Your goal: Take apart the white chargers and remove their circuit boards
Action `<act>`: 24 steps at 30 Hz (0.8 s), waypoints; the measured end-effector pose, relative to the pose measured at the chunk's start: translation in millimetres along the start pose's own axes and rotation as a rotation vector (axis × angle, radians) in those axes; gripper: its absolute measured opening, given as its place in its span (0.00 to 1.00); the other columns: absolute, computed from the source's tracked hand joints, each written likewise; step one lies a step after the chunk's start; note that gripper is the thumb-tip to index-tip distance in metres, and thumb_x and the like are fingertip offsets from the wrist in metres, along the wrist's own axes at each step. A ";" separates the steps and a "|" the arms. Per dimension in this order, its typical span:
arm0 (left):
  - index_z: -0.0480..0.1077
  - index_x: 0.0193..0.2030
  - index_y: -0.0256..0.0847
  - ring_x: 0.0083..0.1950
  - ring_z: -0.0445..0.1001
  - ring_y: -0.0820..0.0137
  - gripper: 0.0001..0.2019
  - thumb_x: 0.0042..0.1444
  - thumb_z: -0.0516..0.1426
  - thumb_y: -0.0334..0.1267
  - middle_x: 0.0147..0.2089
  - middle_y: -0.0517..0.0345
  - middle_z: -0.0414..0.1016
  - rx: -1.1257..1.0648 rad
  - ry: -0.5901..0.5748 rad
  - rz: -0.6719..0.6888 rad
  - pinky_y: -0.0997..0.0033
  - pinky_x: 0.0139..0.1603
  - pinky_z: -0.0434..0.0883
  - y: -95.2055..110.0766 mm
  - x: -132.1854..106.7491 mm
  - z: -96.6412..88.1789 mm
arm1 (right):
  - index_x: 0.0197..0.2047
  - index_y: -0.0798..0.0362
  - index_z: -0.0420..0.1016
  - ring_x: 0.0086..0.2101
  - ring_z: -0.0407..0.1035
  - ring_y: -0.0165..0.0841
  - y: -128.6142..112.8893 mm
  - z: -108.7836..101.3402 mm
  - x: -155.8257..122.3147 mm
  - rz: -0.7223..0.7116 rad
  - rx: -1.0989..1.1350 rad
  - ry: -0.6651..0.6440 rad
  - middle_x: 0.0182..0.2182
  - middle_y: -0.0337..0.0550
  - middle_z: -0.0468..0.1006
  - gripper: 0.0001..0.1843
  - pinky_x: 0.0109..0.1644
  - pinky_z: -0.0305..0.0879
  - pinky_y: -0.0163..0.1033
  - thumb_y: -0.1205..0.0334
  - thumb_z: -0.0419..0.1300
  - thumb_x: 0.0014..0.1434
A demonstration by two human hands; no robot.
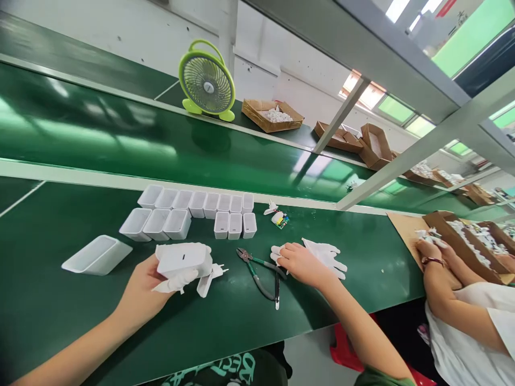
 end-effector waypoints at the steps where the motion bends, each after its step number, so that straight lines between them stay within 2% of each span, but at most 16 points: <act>1: 0.81 0.42 0.43 0.39 0.84 0.52 0.19 0.41 0.73 0.45 0.39 0.48 0.86 0.024 -0.022 0.055 0.59 0.37 0.82 6.1 -1.4 3.5 | 0.39 0.52 0.74 0.36 0.67 0.37 -8.3 -0.7 -1.8 -0.050 -0.029 -0.008 0.34 0.43 0.75 0.13 0.40 0.67 0.41 0.76 0.53 0.67; 4: 0.82 0.43 0.42 0.40 0.83 0.56 0.15 0.47 0.70 0.40 0.40 0.49 0.85 0.059 -0.102 0.241 0.61 0.39 0.82 20.3 -6.6 15.0 | 0.36 0.54 0.74 0.34 0.67 0.37 -21.8 -3.3 -5.0 -0.164 -0.111 0.005 0.36 0.47 0.77 0.14 0.38 0.68 0.43 0.72 0.51 0.71; 7: 0.81 0.52 0.45 0.38 0.82 0.61 0.20 0.51 0.69 0.35 0.41 0.51 0.80 -0.024 -0.212 0.381 0.65 0.35 0.82 22.0 -13.0 24.5 | 0.33 0.54 0.73 0.32 0.67 0.37 -17.2 -10.3 -13.2 -0.239 -0.173 0.039 0.35 0.49 0.77 0.18 0.35 0.69 0.43 0.74 0.48 0.71; 10: 0.78 0.58 0.51 0.36 0.80 0.63 0.23 0.54 0.67 0.33 0.42 0.52 0.74 -0.084 -0.283 0.409 0.68 0.30 0.80 14.8 -17.7 28.9 | 0.35 0.54 0.75 0.34 0.71 0.39 2.6 -26.1 -27.9 -0.243 -0.210 0.088 0.36 0.52 0.78 0.19 0.38 0.73 0.46 0.75 0.47 0.70; 12: 0.79 0.57 0.51 0.36 0.80 0.64 0.23 0.54 0.68 0.34 0.46 0.50 0.73 -0.082 -0.276 0.383 0.68 0.30 0.80 11.9 -19.5 28.7 | 0.35 0.52 0.77 0.35 0.73 0.40 19.6 -47.7 -35.6 -0.142 -0.138 0.190 0.34 0.50 0.78 0.18 0.40 0.75 0.46 0.72 0.49 0.70; 14: 0.80 0.54 0.49 0.39 0.81 0.62 0.21 0.52 0.69 0.34 0.51 0.47 0.74 -0.096 -0.264 0.316 0.67 0.33 0.80 11.0 -20.3 28.6 | 0.37 0.50 0.79 0.36 0.75 0.40 40.3 -75.5 -40.3 0.100 0.082 0.378 0.33 0.48 0.79 0.13 0.41 0.76 0.47 0.67 0.53 0.69; 15: 0.80 0.53 0.47 0.40 0.81 0.60 0.20 0.52 0.69 0.35 0.52 0.45 0.76 -0.110 -0.268 0.266 0.66 0.34 0.80 10.2 -20.6 29.5 | 0.40 0.48 0.80 0.37 0.76 0.41 49.7 -84.3 -41.8 0.249 0.263 0.467 0.35 0.48 0.80 0.10 0.41 0.77 0.47 0.65 0.57 0.68; 17: 0.80 0.51 0.43 0.38 0.81 0.60 0.18 0.52 0.69 0.37 0.48 0.43 0.79 -0.148 -0.290 0.155 0.65 0.33 0.80 7.0 -21.4 32.7 | 0.43 0.47 0.80 0.39 0.77 0.42 50.9 -85.0 -35.0 0.437 0.724 0.590 0.39 0.49 0.81 0.05 0.41 0.78 0.47 0.60 0.65 0.64; 18: 0.80 0.50 0.41 0.36 0.81 0.60 0.18 0.52 0.69 0.39 0.45 0.43 0.81 -0.168 -0.297 0.110 0.65 0.32 0.80 5.1 -21.9 34.0 | 0.42 0.47 0.80 0.38 0.78 0.41 40.5 -80.1 -23.4 0.443 0.975 0.609 0.38 0.48 0.81 0.06 0.39 0.78 0.45 0.57 0.68 0.61; 20: 0.78 0.48 0.39 0.31 0.80 0.62 0.18 0.52 0.69 0.44 0.40 0.45 0.82 -0.197 -0.306 0.033 0.63 0.30 0.79 -0.5 -22.5 35.5 | 0.38 0.48 0.80 0.32 0.76 0.36 4.8 -77.7 8.3 0.284 1.390 0.622 0.33 0.43 0.80 0.11 0.31 0.76 0.40 0.52 0.72 0.57; 22: 0.77 0.46 0.38 0.29 0.79 0.61 0.19 0.51 0.70 0.46 0.38 0.45 0.82 -0.216 -0.305 0.006 0.63 0.29 0.79 -3.8 -22.8 35.5 | 0.40 0.47 0.81 0.27 0.73 0.31 -28.9 -81.7 36.3 0.117 1.614 0.615 0.30 0.41 0.79 0.08 0.27 0.74 0.35 0.54 0.69 0.61; 24: 0.78 0.44 0.38 0.30 0.80 0.60 0.20 0.49 0.71 0.47 0.38 0.44 0.82 -0.220 -0.305 0.013 0.63 0.30 0.79 -3.4 -23.1 35.3 | 0.44 0.48 0.83 0.28 0.74 0.30 -51.2 -86.0 55.2 0.039 1.700 0.593 0.32 0.43 0.79 0.06 0.28 0.74 0.33 0.58 0.65 0.66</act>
Point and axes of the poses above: each hand's wrist, its own x-axis towards the middle knuckle, its own z-axis out of the palm, y = z × x, the point moved 9 cm from there along x, towards the middle knuckle
